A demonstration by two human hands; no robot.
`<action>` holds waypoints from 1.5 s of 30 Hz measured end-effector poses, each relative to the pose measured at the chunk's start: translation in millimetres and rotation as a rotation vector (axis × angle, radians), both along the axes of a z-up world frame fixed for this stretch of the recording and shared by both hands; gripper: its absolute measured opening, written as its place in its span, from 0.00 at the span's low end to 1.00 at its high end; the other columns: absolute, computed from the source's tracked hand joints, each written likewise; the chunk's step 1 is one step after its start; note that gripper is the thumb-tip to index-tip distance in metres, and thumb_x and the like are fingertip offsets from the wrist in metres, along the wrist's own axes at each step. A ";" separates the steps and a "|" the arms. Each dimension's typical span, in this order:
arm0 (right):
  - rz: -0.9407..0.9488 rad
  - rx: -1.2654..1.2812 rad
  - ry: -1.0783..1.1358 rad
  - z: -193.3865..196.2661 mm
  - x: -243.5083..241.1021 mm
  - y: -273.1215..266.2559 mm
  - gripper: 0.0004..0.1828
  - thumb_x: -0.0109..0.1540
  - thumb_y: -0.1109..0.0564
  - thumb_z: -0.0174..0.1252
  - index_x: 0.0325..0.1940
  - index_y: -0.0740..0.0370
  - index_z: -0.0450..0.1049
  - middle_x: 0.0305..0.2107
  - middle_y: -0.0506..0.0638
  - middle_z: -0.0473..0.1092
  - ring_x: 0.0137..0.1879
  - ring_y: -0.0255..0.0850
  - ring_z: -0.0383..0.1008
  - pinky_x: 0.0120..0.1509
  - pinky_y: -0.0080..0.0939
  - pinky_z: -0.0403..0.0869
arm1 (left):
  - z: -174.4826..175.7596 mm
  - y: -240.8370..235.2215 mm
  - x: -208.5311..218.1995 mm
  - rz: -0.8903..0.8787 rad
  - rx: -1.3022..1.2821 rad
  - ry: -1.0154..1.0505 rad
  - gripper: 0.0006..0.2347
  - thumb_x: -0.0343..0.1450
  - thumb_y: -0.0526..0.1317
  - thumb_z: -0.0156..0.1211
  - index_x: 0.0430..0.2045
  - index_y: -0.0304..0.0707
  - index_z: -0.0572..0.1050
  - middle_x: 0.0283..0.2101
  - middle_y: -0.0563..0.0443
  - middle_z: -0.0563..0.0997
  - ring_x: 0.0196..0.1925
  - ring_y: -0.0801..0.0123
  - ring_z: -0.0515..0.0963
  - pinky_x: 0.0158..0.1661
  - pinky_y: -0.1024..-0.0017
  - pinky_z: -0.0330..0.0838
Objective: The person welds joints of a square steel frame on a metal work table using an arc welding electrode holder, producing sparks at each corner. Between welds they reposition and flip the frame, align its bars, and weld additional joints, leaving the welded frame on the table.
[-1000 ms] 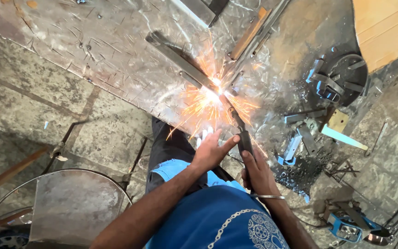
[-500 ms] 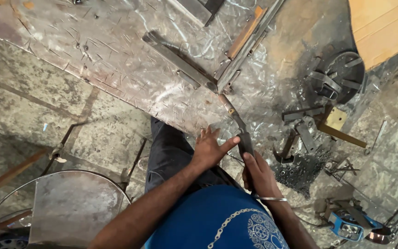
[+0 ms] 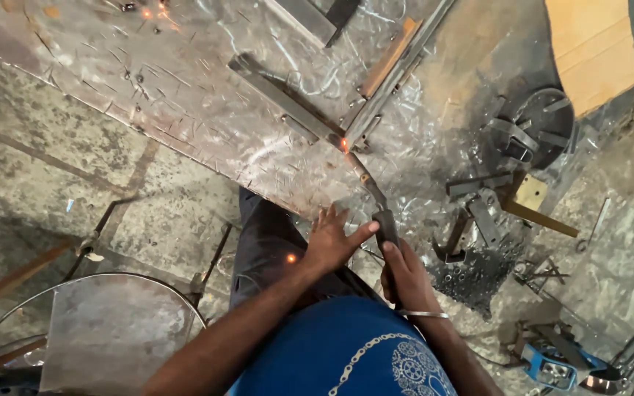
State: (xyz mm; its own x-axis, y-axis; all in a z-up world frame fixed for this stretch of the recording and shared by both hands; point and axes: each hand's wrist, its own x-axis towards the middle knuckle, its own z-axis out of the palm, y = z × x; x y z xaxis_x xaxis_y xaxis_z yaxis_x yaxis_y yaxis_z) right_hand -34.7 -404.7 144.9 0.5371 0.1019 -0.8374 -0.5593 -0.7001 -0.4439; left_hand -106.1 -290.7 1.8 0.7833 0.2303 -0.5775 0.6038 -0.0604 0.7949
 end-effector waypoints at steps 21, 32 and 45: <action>0.011 0.019 -0.028 -4.0 5.8 -8.6 0.24 0.66 0.37 0.50 0.47 0.61 0.69 0.16 0.49 0.64 0.16 0.37 0.61 0.18 0.38 0.60 | 0.0 2.9 7.7 -0.034 0.010 0.059 0.46 0.65 0.75 0.48 0.64 0.27 0.67 0.70 0.21 0.59 0.74 0.32 0.55 0.70 0.45 0.47; -0.163 0.080 -0.003 -3.5 1.1 -26.5 0.24 0.66 0.36 0.49 0.53 0.58 0.69 0.18 0.46 0.62 0.18 0.34 0.59 0.19 0.35 0.58 | 3.7 -1.0 0.5 -0.037 0.039 -0.014 0.43 0.66 0.73 0.50 0.61 0.30 0.70 0.69 0.22 0.61 0.74 0.36 0.57 0.68 0.42 0.48; -0.067 0.060 -0.025 -6.6 10.0 -16.5 0.25 0.66 0.35 0.49 0.45 0.60 0.68 0.14 0.45 0.59 0.14 0.34 0.56 0.17 0.37 0.55 | 7.8 4.9 4.5 -0.044 0.058 -0.007 0.42 0.66 0.72 0.52 0.59 0.29 0.73 0.67 0.24 0.65 0.71 0.37 0.62 0.67 0.46 0.53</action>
State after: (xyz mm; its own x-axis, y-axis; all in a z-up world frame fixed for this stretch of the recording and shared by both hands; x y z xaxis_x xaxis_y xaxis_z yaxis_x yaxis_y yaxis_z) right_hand -24.8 -421.2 138.3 0.5653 0.1143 -0.8169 -0.5920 -0.6334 -0.4983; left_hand -101.6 -285.8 9.6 0.7976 0.2284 -0.5583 0.5936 -0.1328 0.7937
